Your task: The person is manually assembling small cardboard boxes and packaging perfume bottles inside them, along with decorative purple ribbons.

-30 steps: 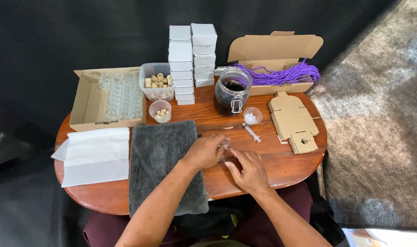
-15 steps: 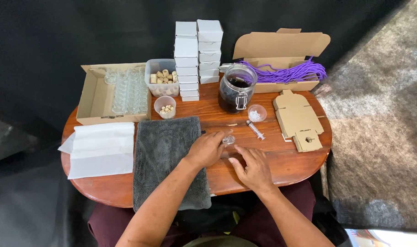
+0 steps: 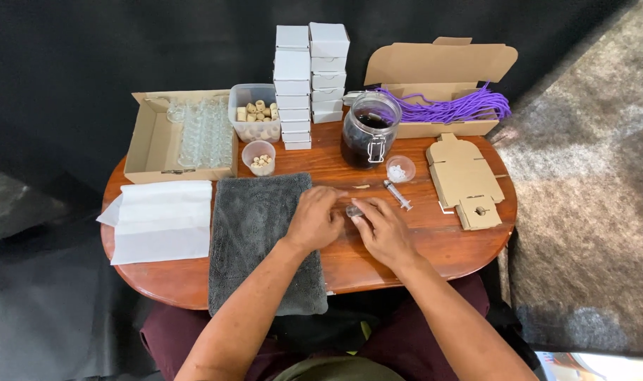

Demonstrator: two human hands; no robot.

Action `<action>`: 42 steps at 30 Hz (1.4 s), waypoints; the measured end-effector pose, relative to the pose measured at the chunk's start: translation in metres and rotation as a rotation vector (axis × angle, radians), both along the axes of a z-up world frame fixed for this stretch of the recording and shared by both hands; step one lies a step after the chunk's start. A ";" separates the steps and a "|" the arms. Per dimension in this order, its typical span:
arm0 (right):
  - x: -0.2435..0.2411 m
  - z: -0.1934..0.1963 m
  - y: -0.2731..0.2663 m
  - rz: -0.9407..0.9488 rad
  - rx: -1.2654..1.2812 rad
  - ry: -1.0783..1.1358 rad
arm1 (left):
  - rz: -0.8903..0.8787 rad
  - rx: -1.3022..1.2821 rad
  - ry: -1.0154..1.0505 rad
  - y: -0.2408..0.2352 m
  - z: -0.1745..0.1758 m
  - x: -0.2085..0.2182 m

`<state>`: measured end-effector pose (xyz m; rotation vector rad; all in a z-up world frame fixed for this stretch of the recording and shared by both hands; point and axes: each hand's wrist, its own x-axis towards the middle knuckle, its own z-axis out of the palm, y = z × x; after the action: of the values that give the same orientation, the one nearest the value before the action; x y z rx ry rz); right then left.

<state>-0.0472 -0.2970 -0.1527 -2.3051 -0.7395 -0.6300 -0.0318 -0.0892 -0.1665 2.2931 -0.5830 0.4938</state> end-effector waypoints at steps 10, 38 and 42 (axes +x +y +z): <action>0.008 0.032 0.004 0.065 -0.151 0.104 | 0.468 0.141 0.497 0.040 0.060 0.015; 0.040 0.006 0.125 -0.270 0.704 0.847 | 0.165 -0.438 0.311 0.078 0.057 -0.011; 0.040 0.015 0.123 -0.250 0.689 0.890 | 0.039 -0.243 0.298 0.079 0.061 -0.013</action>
<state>-0.0076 -0.1743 -0.1379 -1.7451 0.1786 0.0892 -0.0448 -0.0097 -0.1054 2.0950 -0.3126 0.2197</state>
